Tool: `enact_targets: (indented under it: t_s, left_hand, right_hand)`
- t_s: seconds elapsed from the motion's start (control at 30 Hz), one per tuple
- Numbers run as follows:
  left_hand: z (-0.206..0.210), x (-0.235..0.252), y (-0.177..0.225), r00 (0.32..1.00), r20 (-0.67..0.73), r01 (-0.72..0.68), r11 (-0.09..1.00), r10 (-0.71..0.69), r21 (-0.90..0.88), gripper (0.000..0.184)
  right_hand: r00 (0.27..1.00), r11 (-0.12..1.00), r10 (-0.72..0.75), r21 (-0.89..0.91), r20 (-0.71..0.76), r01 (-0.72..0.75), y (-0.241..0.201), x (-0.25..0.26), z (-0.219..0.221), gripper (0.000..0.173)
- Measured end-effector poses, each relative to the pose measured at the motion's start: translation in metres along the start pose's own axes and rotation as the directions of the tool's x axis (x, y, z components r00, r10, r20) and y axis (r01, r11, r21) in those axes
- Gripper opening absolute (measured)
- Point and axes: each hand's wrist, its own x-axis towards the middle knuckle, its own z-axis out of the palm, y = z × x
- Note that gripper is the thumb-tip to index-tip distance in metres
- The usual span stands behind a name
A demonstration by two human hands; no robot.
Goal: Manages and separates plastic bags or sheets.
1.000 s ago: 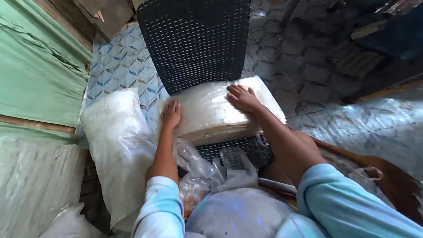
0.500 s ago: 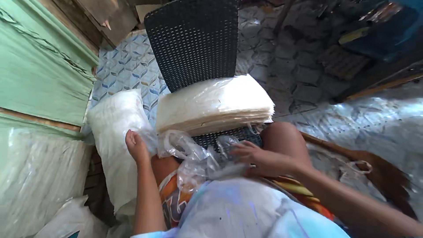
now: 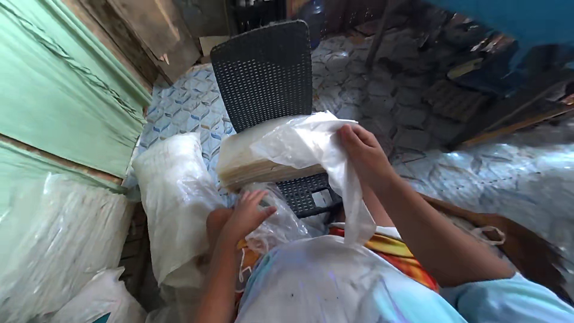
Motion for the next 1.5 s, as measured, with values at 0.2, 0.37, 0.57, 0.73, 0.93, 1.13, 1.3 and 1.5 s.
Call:
enact_targets:
  t_s: [0.2, 0.37, 0.57, 0.73, 0.93, 1.13, 1.3, 1.5]
  left_hand:
    - [-0.036, -0.008, 0.095, 0.92, -0.387, -0.388, 0.253, 0.057, -0.886, 0.06]
    - [-0.08, 0.009, 0.113, 0.77, -0.606, -0.619, -0.006, -0.199, -0.785, 0.013]
    - [-0.062, -0.007, 0.143, 0.888, -0.454, -0.416, 0.292, -0.076, -0.861, 0.077]
    - [-0.065, 0.001, 0.145, 0.776, -0.604, -0.522, 0.354, -0.181, -0.776, 0.019]
    - [-0.044, -0.002, 0.16, 0.577, -0.795, -0.658, 0.683, 0.187, -0.317, 0.043]
    - [-0.033, -0.008, 0.188, 0.881, -0.431, -0.368, 0.855, 0.195, -0.366, 0.034]
    - [-0.06, -0.007, 0.117, 0.984, -0.119, -0.141, 0.989, 0.135, -0.049, 0.019]
    - [-0.112, -0.04, 0.021, 0.893, -0.449, -0.078, 0.97, -0.035, -0.231, 0.013]
  right_hand:
    - [0.895, 0.971, -0.035, -0.196, 0.445, 0.136, 0.001, -0.009, 0.026, 0.038]
    - [0.898, 0.837, -0.252, -0.384, 0.361, 0.389, 0.0, -0.014, 0.016, 0.034]
    - [0.871, 0.703, -0.39, -0.514, 0.301, 0.492, -0.005, -0.038, 0.035, 0.037]
    - [0.833, 0.657, -0.341, -0.523, 0.436, 0.543, -0.006, -0.038, 0.028, 0.032]
    - [0.897, 0.719, -0.425, -0.557, 0.12, 0.415, -0.078, -0.037, 0.013, 0.098]
    - [0.618, 0.43, -0.783, -0.656, 0.072, 0.621, -0.126, 0.044, 0.018, 0.024]
    - [0.539, 0.039, -0.804, -0.884, 0.249, 0.467, -0.133, 0.099, -0.023, 0.035]
    - [0.862, 0.436, -0.417, -0.896, -0.288, -0.088, -0.137, 0.145, -0.101, 0.064]
